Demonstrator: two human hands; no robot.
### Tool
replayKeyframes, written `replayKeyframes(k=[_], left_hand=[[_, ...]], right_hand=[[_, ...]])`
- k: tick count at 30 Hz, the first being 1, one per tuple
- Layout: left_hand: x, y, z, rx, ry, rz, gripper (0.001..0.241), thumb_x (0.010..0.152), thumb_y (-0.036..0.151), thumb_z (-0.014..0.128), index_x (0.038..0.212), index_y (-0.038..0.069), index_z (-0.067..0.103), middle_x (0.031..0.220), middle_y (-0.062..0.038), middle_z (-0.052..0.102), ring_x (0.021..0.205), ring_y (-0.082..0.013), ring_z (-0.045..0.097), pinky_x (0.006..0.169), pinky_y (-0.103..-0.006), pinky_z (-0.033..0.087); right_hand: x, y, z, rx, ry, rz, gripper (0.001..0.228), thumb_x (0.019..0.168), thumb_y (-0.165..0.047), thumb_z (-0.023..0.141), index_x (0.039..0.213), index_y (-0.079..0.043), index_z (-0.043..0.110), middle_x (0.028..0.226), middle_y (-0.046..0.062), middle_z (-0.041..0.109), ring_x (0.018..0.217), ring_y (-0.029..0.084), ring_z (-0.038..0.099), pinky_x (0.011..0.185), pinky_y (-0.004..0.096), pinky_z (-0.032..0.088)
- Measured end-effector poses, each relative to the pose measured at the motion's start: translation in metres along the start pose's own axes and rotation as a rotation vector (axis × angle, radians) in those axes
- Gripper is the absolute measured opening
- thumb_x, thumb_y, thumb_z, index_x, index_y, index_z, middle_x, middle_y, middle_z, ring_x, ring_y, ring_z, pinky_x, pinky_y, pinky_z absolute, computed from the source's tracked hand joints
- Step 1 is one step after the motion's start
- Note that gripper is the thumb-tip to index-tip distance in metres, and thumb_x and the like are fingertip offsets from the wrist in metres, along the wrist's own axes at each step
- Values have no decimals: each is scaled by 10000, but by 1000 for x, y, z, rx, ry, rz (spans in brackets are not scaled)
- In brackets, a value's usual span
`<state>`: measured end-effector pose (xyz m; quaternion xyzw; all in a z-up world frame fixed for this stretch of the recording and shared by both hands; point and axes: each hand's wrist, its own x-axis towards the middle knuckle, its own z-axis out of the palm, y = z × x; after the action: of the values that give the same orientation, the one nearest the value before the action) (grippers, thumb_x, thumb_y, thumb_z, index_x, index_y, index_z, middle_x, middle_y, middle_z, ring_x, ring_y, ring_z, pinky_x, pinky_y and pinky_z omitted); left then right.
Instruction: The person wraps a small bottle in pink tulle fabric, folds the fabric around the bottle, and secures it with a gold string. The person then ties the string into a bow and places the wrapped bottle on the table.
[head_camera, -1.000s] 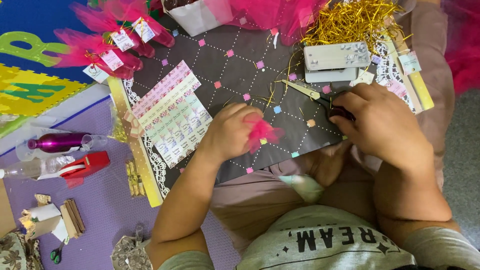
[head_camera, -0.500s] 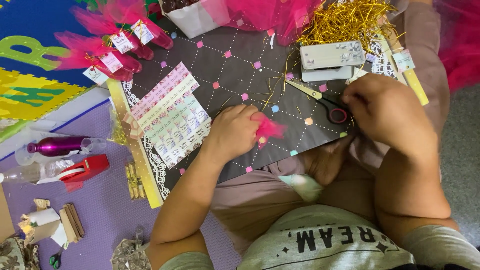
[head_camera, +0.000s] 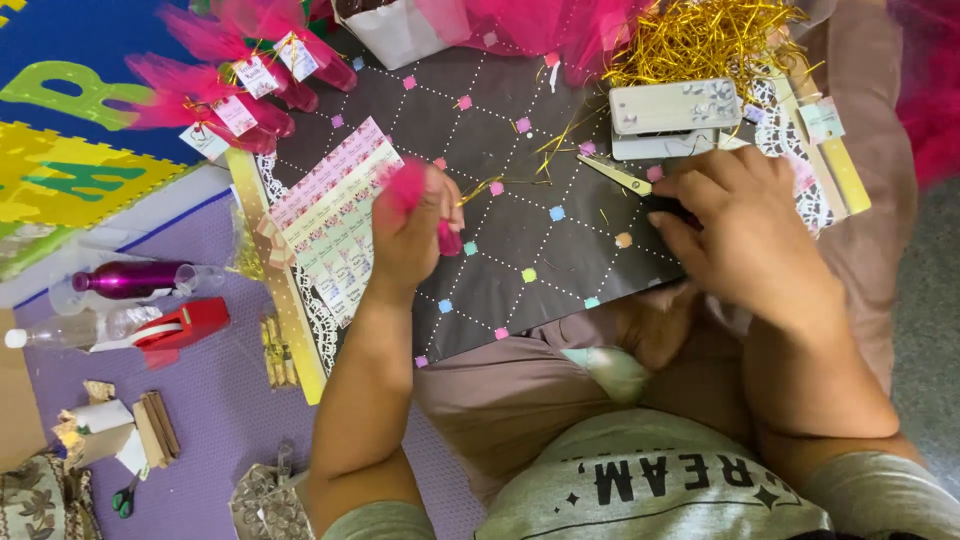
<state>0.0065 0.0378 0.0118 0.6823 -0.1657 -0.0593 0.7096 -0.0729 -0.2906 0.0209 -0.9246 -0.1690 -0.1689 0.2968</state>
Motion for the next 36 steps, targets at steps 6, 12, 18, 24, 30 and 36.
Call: replayKeyframes(k=[6,12,18,24,30,36], left_hand=[[9,20,-2,-398,113,-62,382,1062,330,506,772,85,466,780,-106,585,637,-179,540,625,-300,496],[10,30,-5,-486,168,7,391,1041,396,515,778,113,459,799,-130,616,601,-154,525,593,-303,481],[13,23,-18,-638,143,48,400,1064,404,457,780,123,476,916,-150,683,610,-149,549,622,-295,492],[13,22,-21,-707,84,86,409,1091,402,404,797,130,486,1008,-153,721,627,-144,549,625,-286,476],[13,21,-23,-711,93,85,406,1080,411,426,800,125,490,1021,-167,711,629,-144,551,633,-289,482],[13,22,-22,-683,95,93,395,1076,410,446,806,125,485,1035,-181,718,615,-140,560,622,-285,491]], right_hand=[[-16,25,-11,-306,-202,142,356,864,-287,774,1148,-74,746,1102,122,687,1040,340,651,941,418,507],[-18,16,-1,-343,-182,172,389,823,-388,821,1081,-105,754,1083,109,648,1060,332,610,934,396,516],[-14,8,3,-341,-203,206,406,839,-316,787,1179,-102,732,996,61,732,965,311,696,818,392,547],[-13,17,0,-274,-297,253,413,821,-298,755,1179,-92,741,938,81,760,851,349,719,703,432,549],[-16,34,-12,-91,-450,374,432,852,-289,752,1246,-113,727,859,33,786,718,269,729,664,357,535],[-17,39,-18,116,-440,432,256,839,-139,778,1085,-97,722,763,24,748,587,196,665,578,319,496]])
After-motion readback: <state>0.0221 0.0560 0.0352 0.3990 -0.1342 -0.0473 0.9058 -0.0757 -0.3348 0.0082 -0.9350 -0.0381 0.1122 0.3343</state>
